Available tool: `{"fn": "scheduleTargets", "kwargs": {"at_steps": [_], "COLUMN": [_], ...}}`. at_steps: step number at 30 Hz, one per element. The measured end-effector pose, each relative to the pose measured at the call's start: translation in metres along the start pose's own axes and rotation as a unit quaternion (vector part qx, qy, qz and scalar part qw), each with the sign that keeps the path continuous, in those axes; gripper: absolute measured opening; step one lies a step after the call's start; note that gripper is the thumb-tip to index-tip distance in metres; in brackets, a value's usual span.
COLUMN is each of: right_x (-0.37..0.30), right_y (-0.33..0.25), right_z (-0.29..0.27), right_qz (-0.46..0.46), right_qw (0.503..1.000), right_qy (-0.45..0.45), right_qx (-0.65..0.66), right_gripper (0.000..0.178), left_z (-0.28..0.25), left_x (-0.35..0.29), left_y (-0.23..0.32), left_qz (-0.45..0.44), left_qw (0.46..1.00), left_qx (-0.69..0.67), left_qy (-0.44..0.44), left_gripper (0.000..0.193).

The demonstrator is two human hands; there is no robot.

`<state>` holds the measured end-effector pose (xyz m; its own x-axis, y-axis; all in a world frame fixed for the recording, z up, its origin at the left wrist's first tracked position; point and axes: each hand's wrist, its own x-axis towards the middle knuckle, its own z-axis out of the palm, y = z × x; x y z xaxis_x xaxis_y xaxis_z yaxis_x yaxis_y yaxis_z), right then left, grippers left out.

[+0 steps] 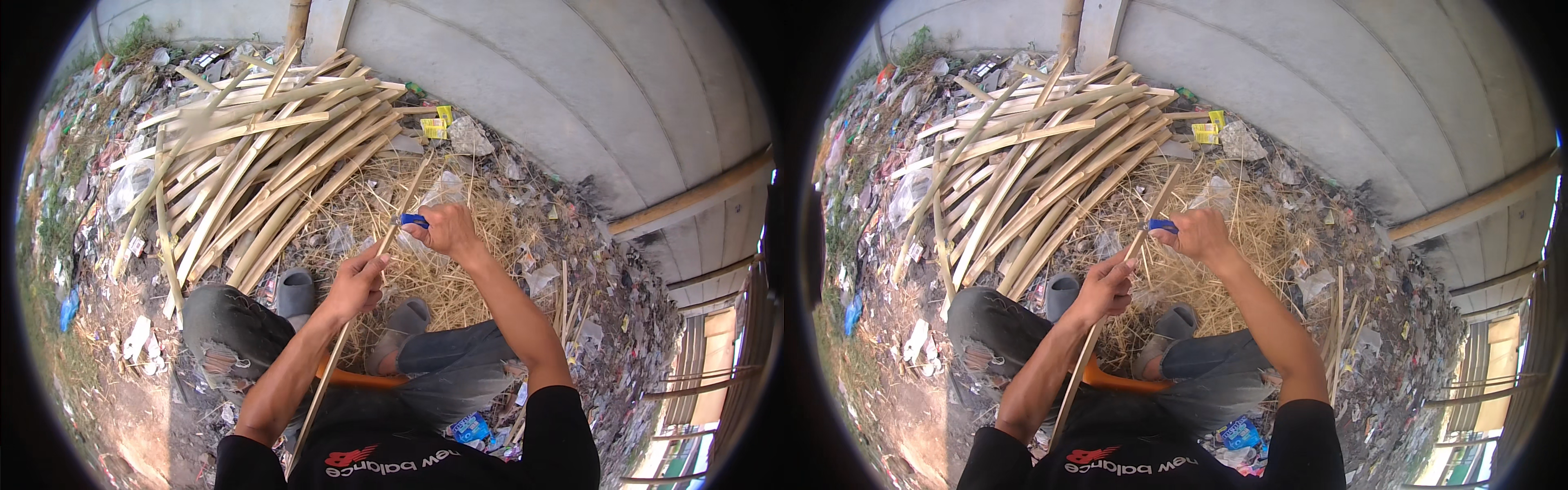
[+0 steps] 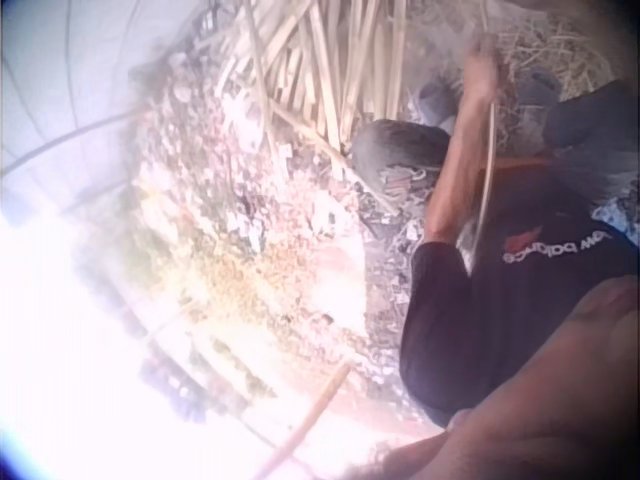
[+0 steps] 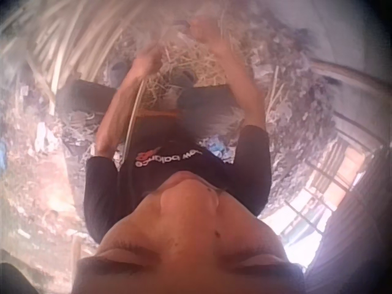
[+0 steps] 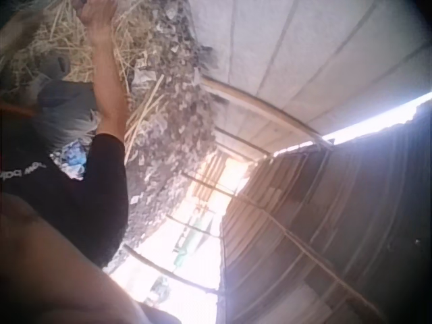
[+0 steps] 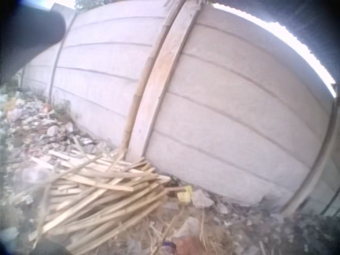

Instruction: The person sits on the ground and uses a knife to split long bamboo poles into thin strips. They hold the bamboo against their legs and use a downward chopping motion to separate the material, occasionally adjusting the position of the pole.

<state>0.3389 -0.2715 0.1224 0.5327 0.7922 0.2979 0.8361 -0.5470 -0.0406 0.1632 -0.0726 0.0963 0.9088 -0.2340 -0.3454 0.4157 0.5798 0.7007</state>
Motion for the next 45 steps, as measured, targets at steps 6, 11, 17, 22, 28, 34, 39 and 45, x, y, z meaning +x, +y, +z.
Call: {"fn": "scheduleTargets", "kwargs": {"at_steps": [6,11,17,22,28,34,39,45], "right_x": [-0.013,-0.028,-0.035,-0.043,-0.043,-0.033,-0.037,-0.037], "right_y": [0.020,-0.020,-0.071,0.099,-0.066,-0.033,-0.065,0.098], "right_z": [0.016,-0.028,-0.042,-0.087,-0.060,-0.013,0.001,-0.044], "right_qz": [0.319,0.244,0.203,0.395,0.160,0.169,0.070,0.367], "right_qw": [0.896,0.941,0.967,0.919,0.964,0.973,0.981,0.926], "right_qy": [0.162,0.063,-0.125,0.019,-0.100,-0.127,-0.101,-0.008], "right_qx": [0.262,0.225,0.088,0.007,0.185,0.087,0.151,0.092], "right_gripper": [0.076,0.072,0.074,0.081,0.069,0.063,0.067,0.078], "left_z": [0.011,0.004,-0.006,-0.007,0.001,0.000,-0.017,-0.007], "left_x": [-0.020,-0.018,-0.005,-0.029,-0.008,-0.005,0.007,-0.017], "left_y": [-0.008,-0.018,-0.026,-0.049,-0.024,-0.021,-0.034,-0.031], "left_qz": [-0.080,0.027,0.058,0.163,0.085,0.069,0.103,0.067], "left_qw": [0.986,0.996,0.974,0.941,0.970,0.963,0.949,0.954], "left_qx": [-0.145,0.086,0.217,0.295,0.217,0.245,0.283,0.285], "left_qy": [-0.029,0.002,0.042,-0.024,0.068,0.089,0.097,0.063], "left_gripper": [0.052,0.051,0.053,0.053,0.056,0.056,0.052,0.051]}}
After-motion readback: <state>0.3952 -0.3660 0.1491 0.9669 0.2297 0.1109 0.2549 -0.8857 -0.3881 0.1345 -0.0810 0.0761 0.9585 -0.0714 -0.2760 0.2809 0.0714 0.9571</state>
